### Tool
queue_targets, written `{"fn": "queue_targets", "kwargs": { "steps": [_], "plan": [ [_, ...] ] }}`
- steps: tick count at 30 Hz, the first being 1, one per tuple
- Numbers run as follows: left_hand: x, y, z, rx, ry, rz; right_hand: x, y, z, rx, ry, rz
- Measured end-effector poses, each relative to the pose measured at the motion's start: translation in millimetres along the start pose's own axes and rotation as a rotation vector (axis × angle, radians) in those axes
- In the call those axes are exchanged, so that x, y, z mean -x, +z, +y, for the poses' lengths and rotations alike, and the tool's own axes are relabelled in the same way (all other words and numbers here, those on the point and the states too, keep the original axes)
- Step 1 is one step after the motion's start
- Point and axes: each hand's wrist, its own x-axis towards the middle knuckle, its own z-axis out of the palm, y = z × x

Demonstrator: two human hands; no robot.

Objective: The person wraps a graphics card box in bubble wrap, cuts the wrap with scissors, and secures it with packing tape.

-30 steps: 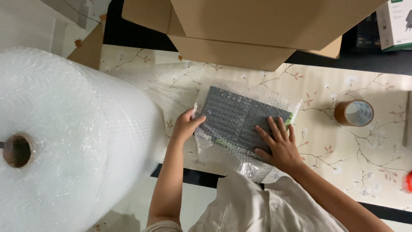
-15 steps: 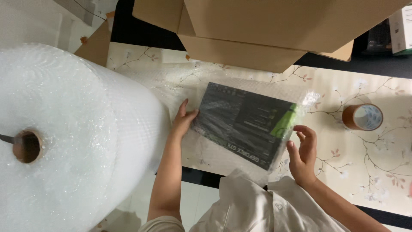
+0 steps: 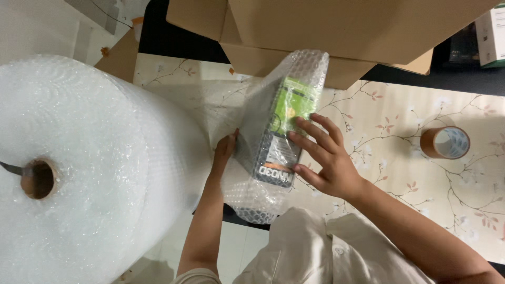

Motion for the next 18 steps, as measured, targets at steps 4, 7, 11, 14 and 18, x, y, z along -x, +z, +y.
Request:
{"fn": "queue_targets", "kwargs": {
  "steps": [4, 7, 11, 14, 18],
  "plan": [
    [-19, 26, -53, -0.118, 0.042, -0.037, -6, -6, -2, 0.092, -0.033, -0.017],
    [14, 26, 24, -0.167, 0.025, -0.032, 4, -22, 0, 0.042, 0.054, -0.074],
    [35, 17, 169, 0.096, -0.016, 0.016, 37, -47, 8, -0.08, 0.306, -0.102],
    [42, 17, 206, -0.038, -0.009, 0.035, 65, -68, 9, 0.02, 0.43, -0.044],
    [55, 28, 248, -0.378, -0.076, -0.039, 128, -85, 40, -0.363, 0.977, 0.098]
  ]
}}
